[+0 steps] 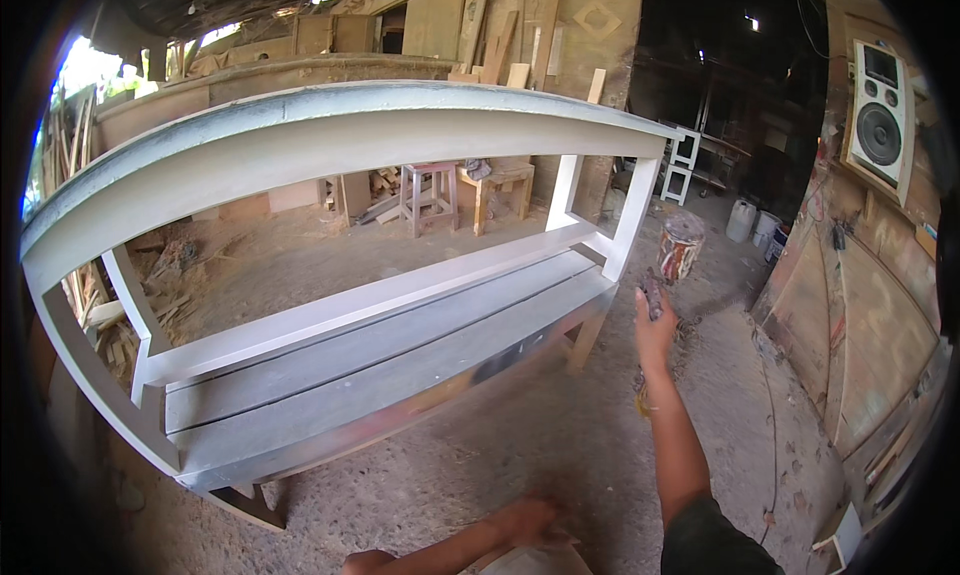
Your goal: The person uses a spray gun to apply white paint to the frame of a wooden console table and brown paint to a loose wooden panel, moving the panel by hand to reach all sides.
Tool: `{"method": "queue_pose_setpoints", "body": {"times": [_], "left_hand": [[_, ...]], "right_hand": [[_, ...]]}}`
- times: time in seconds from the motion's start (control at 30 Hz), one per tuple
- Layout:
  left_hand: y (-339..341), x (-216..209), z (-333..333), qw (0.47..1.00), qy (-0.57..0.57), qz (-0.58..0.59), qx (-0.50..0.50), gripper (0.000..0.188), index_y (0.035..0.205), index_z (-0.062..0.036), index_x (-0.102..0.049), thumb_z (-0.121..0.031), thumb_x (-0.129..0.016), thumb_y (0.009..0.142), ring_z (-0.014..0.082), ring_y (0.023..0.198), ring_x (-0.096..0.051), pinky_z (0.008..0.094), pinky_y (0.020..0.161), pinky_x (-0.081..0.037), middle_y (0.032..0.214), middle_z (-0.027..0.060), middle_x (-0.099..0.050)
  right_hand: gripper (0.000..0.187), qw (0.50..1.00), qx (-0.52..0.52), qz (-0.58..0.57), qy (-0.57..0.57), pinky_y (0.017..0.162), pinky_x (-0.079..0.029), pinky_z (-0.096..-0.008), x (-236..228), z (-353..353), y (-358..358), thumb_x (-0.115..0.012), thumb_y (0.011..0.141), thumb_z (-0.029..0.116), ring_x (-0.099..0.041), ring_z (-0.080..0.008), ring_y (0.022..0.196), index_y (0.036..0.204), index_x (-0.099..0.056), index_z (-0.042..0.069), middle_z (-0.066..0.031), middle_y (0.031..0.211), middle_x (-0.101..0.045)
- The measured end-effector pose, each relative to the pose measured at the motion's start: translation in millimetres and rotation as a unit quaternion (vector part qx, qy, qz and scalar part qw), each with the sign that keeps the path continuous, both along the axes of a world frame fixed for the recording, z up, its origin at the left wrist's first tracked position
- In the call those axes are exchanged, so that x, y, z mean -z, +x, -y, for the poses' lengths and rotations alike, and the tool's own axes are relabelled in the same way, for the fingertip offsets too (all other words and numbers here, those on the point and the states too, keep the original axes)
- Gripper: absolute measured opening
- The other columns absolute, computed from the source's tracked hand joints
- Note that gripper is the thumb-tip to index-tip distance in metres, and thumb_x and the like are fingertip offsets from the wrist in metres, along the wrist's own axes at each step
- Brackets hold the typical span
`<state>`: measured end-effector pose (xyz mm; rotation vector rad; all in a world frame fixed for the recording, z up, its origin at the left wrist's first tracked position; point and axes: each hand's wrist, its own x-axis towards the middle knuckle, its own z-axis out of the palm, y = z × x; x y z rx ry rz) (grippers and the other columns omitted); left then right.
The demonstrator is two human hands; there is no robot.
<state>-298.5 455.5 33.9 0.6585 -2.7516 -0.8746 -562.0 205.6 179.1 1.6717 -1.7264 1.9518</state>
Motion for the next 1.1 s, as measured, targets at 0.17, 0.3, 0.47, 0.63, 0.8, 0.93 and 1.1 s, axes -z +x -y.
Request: {"method": "queue_pose_setpoints", "body": {"times": [0.17, 0.3, 0.47, 0.63, 0.8, 0.93, 1.1], "left_hand": [[-1.0, 5.5, 0.4, 1.0, -0.016, -0.006, -0.017, 0.063, 0.134, -0.0106, -0.066, -0.061, -0.058, 0.098, 0.0378, 0.125, -0.061, 0.05, 0.112, -0.041, 0.126, 0.0198, -0.068], [-1.7, 7.9, -1.0, 1.0, -0.01, -0.014, -0.022, 0.063, 0.135, -0.0098, -0.066, -0.061, -0.058, 0.098, 0.0382, 0.124, -0.061, 0.0497, 0.112, -0.041, 0.126, 0.0201, -0.069], [-6.5, 2.5, 0.2, 0.999, -0.024, -0.012, -0.017, 0.062, 0.135, -0.0109, -0.066, -0.061, -0.058, 0.098, 0.0384, 0.124, -0.061, 0.0491, 0.112, -0.041, 0.126, 0.0195, -0.069], [-7.0, 6.9, 3.6, 0.999, -0.023, -0.026, -0.011, 0.061, 0.135, -0.0117, -0.067, -0.06, -0.058, 0.098, 0.0388, 0.122, -0.062, 0.0491, 0.111, -0.043, 0.125, 0.0195, -0.069], [-6.3, 32.1, 4.7, 0.998, 0.006, -0.044, -0.039, 0.068, 0.138, -0.0063, -0.063, -0.06, -0.059, 0.098, 0.0392, 0.123, -0.062, 0.0486, 0.11, -0.043, 0.126, 0.0204, -0.068], [-11.4, 30.1, 4.8, 0.998, -0.016, -0.044, -0.034, 0.072, 0.138, -0.002, -0.061, -0.061, -0.058, 0.098, 0.0387, 0.124, -0.061, 0.0486, 0.111, -0.043, 0.128, 0.0209, -0.067], [-10.1, 23.6, 4.7, 0.999, -0.014, -0.027, -0.037, 0.071, 0.135, -0.0012, -0.062, -0.062, -0.058, 0.098, 0.0388, 0.124, -0.061, 0.0489, 0.111, -0.043, 0.126, 0.0209, -0.067]], "right_hand": [[0.042, 1.0, 0.002, -0.027, 0.014, 0.088, -0.055, -0.0438, 12.4, 17.2, 7.2, -0.071, 0.098, 0.028, -0.073, -0.0405, 0.1, 0.132, -0.067, 0.003, -0.025, 0.107, -0.074], [0.041, 0.997, 0.027, -0.027, 0.066, 0.087, -0.054, -0.0449, 35.1, 26.9, 4.9, -0.072, 0.097, 0.029, -0.072, -0.0427, 0.102, 0.129, -0.068, 0.004, -0.0249, 0.106, -0.074], [0.037, 0.998, -0.007, -0.017, 0.055, 0.071, -0.053, -0.0413, 70.8, 64.7, -30.3, -0.074, 0.096, 0.03, -0.068, -0.0297, 0.075, 0.119, -0.07, 0.001, -0.0172, 0.088, -0.072], [0.033, 0.999, 0.002, -0.029, 0.026, 0.052, -0.047, -0.0352, 69.6, 86.3, -34.0, -0.075, 0.096, 0.029, -0.059, -0.0163, 0.051, 0.111, -0.071, 0.001, -0.0054, 0.068, -0.064], [0.034, 0.995, -0.065, 0.036, 0.065, 0.091, -0.054, -0.0406, 31.7, 74.2, 2.0, -0.07, 0.098, 0.023, -0.073, -0.0364, 0.108, 0.127, -0.069, 0.005, -0.0214, 0.11, -0.076], [0.036, 0.996, -0.067, 0.061, -0.007, 0.082, -0.053, -0.0377, 26.7, 77.6, -3.5, -0.071, 0.099, 0.023, -0.07, -0.0276, 0.093, 0.129, -0.069, 0.006, -0.0155, 0.103, -0.074], [0.038, 0.997, -0.065, 0.024, 0.018, 0.092, -0.053, -0.0394, 31.8, 79.7, 0.6, -0.072, 0.097, 0.023, -0.073, -0.0346, 0.107, 0.131, -0.068, 0.006, -0.0204, 0.114, -0.075]]}}
